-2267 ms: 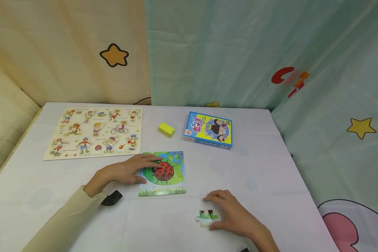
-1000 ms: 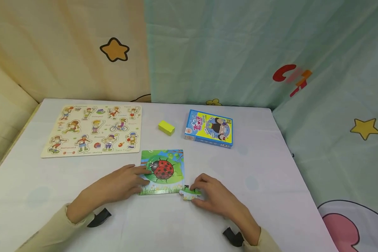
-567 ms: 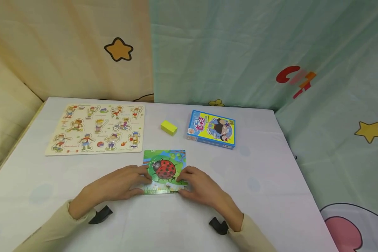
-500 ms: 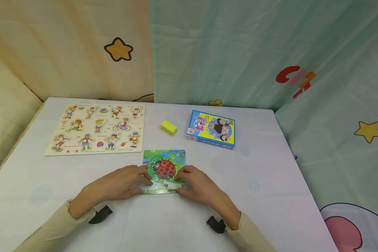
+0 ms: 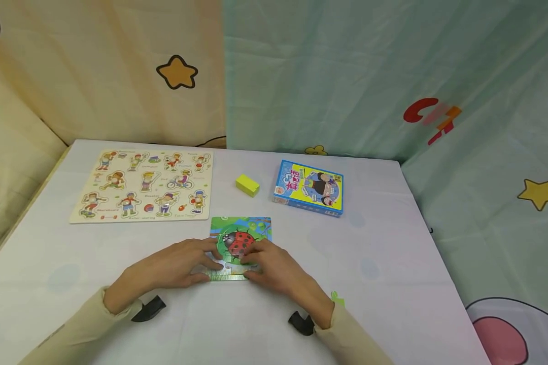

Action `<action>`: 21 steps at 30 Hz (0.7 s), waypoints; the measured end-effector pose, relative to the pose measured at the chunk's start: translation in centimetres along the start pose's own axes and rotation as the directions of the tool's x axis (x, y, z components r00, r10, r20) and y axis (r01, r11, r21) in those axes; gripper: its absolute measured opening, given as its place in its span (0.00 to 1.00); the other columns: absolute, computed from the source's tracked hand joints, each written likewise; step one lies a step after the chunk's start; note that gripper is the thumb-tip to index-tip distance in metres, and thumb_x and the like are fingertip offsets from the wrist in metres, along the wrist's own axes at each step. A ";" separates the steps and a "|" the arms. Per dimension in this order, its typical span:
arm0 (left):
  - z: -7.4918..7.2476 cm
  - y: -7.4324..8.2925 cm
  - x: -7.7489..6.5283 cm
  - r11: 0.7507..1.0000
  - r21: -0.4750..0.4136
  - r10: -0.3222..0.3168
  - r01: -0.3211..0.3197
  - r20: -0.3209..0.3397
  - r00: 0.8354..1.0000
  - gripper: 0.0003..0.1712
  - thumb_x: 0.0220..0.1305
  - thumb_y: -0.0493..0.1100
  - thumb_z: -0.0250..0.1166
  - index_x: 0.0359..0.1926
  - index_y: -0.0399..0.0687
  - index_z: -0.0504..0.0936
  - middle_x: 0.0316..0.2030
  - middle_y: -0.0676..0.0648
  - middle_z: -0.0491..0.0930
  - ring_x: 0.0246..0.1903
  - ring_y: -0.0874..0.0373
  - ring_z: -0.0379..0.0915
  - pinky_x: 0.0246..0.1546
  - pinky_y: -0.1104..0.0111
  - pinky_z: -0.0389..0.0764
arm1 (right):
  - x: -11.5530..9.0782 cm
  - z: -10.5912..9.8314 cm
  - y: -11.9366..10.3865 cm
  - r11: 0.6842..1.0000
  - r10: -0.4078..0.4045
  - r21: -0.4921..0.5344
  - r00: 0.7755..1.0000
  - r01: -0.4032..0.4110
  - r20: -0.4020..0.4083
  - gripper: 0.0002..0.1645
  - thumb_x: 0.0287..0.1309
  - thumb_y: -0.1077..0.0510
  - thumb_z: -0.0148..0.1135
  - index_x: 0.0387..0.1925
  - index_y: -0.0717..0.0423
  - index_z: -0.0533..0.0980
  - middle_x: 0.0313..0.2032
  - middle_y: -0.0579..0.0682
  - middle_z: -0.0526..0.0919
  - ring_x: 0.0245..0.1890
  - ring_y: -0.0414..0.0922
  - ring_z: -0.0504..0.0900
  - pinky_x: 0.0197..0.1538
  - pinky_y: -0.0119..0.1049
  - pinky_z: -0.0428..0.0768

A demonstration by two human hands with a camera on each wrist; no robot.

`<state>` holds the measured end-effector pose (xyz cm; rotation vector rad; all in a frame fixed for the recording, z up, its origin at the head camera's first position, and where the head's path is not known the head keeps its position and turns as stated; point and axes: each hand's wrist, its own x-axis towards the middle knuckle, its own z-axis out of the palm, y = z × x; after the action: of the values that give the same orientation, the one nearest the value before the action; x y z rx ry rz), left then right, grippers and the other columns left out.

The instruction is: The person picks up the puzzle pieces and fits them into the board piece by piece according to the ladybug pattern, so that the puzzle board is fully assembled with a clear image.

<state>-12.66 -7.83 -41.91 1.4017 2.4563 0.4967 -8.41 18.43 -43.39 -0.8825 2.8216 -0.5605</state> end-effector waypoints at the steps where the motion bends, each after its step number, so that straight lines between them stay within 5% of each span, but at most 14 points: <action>1: 0.0 0.0 0.0 1.000 -0.001 0.001 -0.001 0.001 1.000 0.15 0.59 0.42 0.73 0.48 0.51 0.89 0.47 0.51 0.83 0.59 0.48 0.76 0.59 0.54 0.78 | 0.0 0.0 0.0 1.000 -0.004 -0.008 1.000 0.004 -0.001 0.15 0.57 0.52 0.73 0.46 0.51 0.87 0.51 0.45 0.83 0.55 0.43 0.78 0.59 0.39 0.80; 10: 0.0 0.2 0.1 0.999 0.041 0.003 -0.003 -0.001 1.000 0.16 0.59 0.44 0.72 0.50 0.53 0.88 0.47 0.52 0.83 0.53 0.52 0.79 0.56 0.56 0.79 | 0.1 0.2 -0.1 0.999 -0.031 -0.010 0.999 0.031 -0.012 0.15 0.58 0.54 0.73 0.46 0.52 0.87 0.50 0.45 0.83 0.53 0.42 0.78 0.58 0.38 0.81; 21: 0.1 0.7 0.1 0.995 0.092 -0.029 0.025 0.039 0.999 0.19 0.63 0.45 0.69 0.56 0.57 0.86 0.53 0.49 0.83 0.67 0.42 0.67 0.65 0.49 0.73 | 0.0 0.4 -0.1 0.998 -0.052 -0.031 0.998 0.051 -0.045 0.14 0.57 0.53 0.73 0.45 0.51 0.88 0.47 0.44 0.85 0.50 0.41 0.79 0.55 0.36 0.81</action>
<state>-12.14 -7.41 -41.70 1.3969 2.4911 0.3505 -8.31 18.23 -43.75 -0.9627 2.8628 -0.5542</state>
